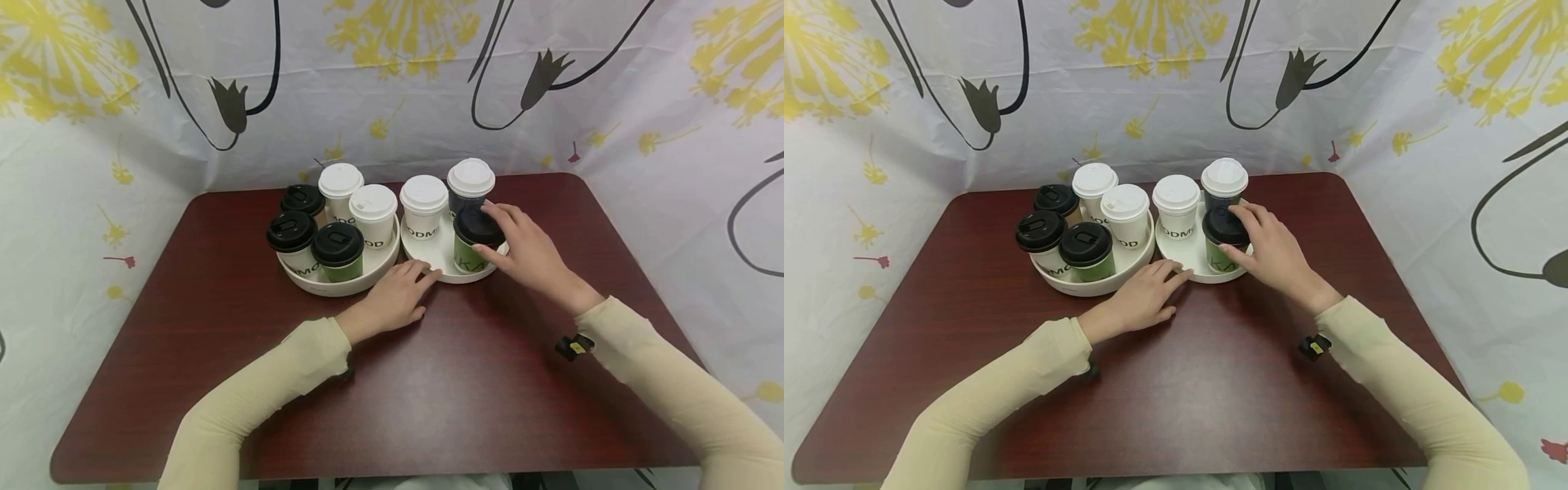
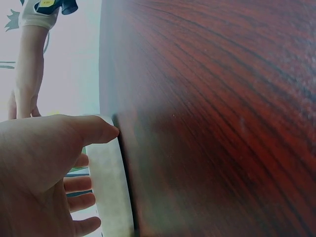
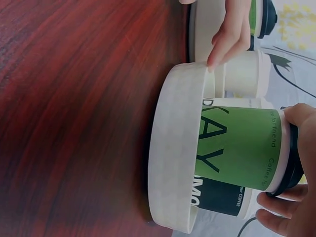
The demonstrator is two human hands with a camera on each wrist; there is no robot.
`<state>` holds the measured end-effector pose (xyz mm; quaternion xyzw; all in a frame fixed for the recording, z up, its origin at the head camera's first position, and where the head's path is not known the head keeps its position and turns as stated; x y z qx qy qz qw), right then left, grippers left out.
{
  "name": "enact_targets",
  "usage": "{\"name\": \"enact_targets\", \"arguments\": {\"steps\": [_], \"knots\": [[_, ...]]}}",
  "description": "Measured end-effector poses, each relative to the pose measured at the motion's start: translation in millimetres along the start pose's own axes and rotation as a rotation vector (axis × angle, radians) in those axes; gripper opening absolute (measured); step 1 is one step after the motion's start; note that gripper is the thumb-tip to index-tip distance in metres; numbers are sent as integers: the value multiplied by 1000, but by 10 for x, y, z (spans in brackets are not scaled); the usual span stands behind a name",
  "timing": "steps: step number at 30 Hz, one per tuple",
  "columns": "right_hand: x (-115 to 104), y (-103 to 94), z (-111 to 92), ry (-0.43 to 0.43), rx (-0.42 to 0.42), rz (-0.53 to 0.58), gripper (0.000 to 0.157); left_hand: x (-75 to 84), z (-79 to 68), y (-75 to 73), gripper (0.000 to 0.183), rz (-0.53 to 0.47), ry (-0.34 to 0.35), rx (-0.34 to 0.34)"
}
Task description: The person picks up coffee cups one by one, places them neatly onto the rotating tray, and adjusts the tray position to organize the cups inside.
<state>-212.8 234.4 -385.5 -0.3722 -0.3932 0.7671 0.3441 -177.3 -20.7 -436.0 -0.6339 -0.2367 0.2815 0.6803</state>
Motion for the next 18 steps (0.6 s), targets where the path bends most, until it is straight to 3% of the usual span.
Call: {"name": "enact_targets", "arguments": {"steps": [18], "knots": [[-17,57,-55,-18,-11,-21,75,1,-3,-1,75,-2,-1,0]]}}
Point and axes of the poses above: each hand's wrist, its own z-axis towards the middle knuckle, its own y-axis out of the palm, x = y × z, the point moved 1 cm from there along z, towards the middle knuckle, and after that the axes turned 2 degrees about y, right-handed, at the moved point
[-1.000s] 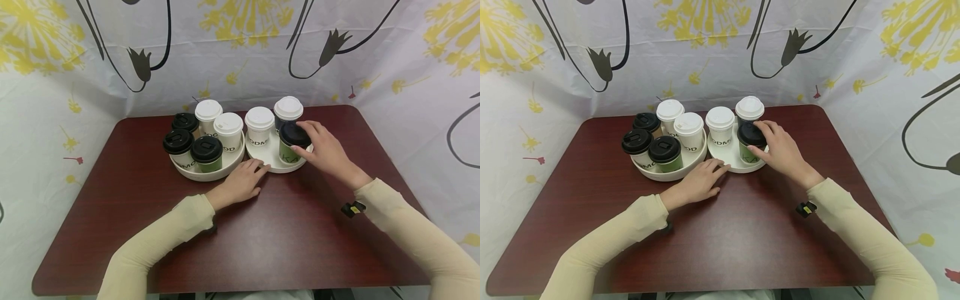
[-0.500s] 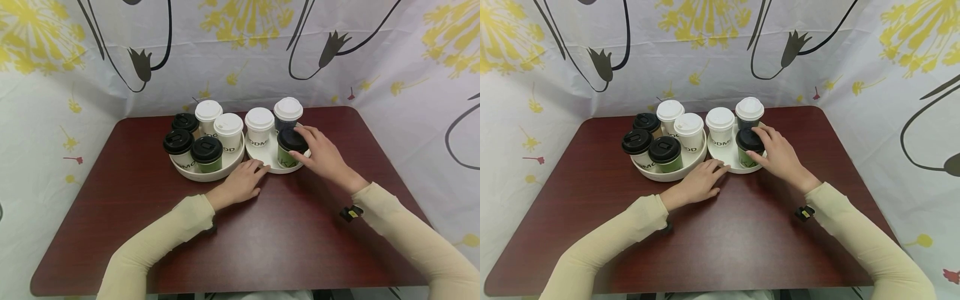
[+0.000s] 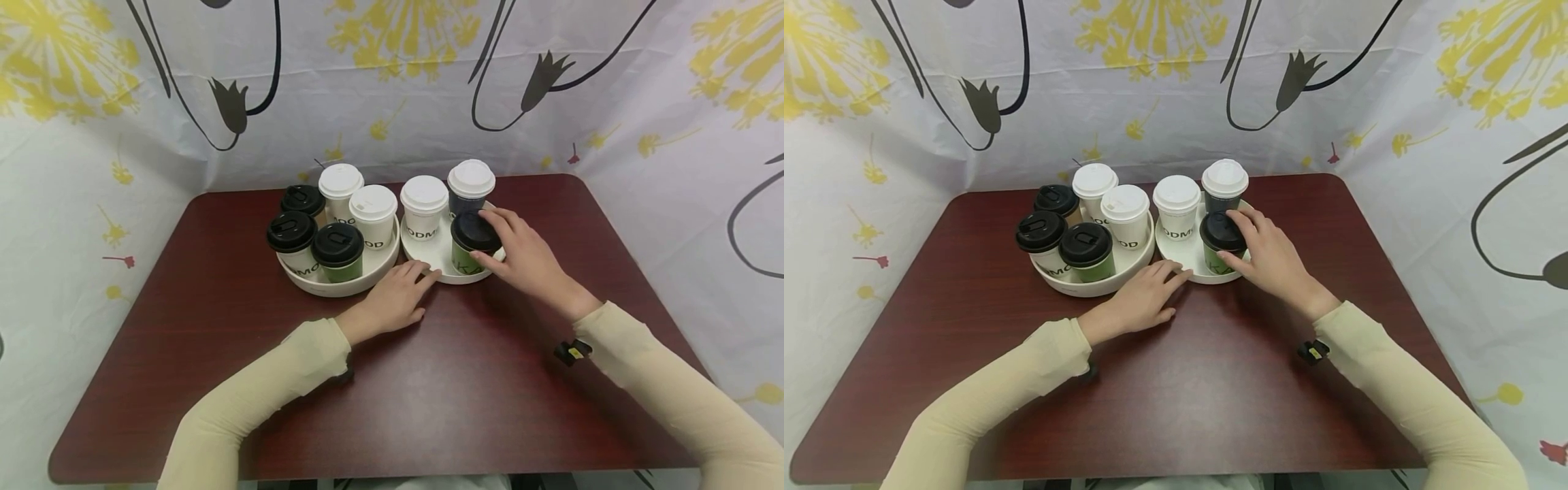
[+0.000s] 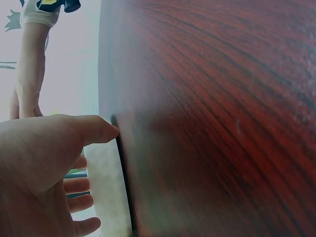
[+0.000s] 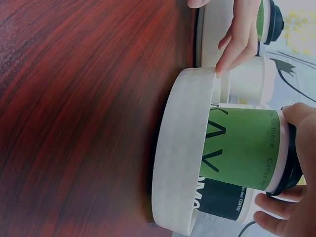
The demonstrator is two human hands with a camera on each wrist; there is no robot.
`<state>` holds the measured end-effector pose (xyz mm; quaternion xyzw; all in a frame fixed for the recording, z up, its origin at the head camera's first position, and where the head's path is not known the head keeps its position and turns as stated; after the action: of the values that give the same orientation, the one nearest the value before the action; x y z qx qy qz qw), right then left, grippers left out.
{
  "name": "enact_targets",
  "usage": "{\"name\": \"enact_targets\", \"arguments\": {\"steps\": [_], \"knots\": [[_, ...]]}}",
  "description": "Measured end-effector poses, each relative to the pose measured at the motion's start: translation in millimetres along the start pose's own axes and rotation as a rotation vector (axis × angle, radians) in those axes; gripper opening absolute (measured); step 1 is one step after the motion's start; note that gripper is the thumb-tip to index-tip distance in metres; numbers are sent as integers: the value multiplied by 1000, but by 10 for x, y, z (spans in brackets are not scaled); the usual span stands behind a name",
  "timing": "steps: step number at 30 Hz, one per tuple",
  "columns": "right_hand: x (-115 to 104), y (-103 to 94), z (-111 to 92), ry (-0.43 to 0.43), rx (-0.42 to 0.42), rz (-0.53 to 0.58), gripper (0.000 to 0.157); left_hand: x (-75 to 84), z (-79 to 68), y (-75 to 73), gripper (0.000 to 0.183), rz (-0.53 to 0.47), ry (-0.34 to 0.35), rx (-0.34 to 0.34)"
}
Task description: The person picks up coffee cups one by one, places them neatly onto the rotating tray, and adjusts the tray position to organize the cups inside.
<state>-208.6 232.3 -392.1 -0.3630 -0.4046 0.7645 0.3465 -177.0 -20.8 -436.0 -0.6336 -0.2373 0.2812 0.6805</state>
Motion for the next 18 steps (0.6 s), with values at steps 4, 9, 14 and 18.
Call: {"name": "enact_targets", "arguments": {"steps": [4,9,14,18], "knots": [[3,-12,-3,-4,-8,-18,78,7,-7,-2,77,-14,-6,-3],[-13,-60,17,-16,6,-39,84,7,-16,-9,78,-23,-4,-6],[-80,-136,121,-51,35,-57,87,2,-25,-63,78,-12,22,11],[-161,-211,259,-93,47,-71,88,-5,-22,-251,79,21,38,42]]}}
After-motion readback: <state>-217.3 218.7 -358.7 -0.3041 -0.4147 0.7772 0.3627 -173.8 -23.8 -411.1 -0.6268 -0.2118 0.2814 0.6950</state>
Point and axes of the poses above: each hand's wrist, its own z-axis towards the middle knuckle, its own y-axis out of the palm, x = y × z, the point moved 1 cm from there along z, towards the middle knuckle, and after that the axes turned 2 degrees about y, right-handed, at the moved point
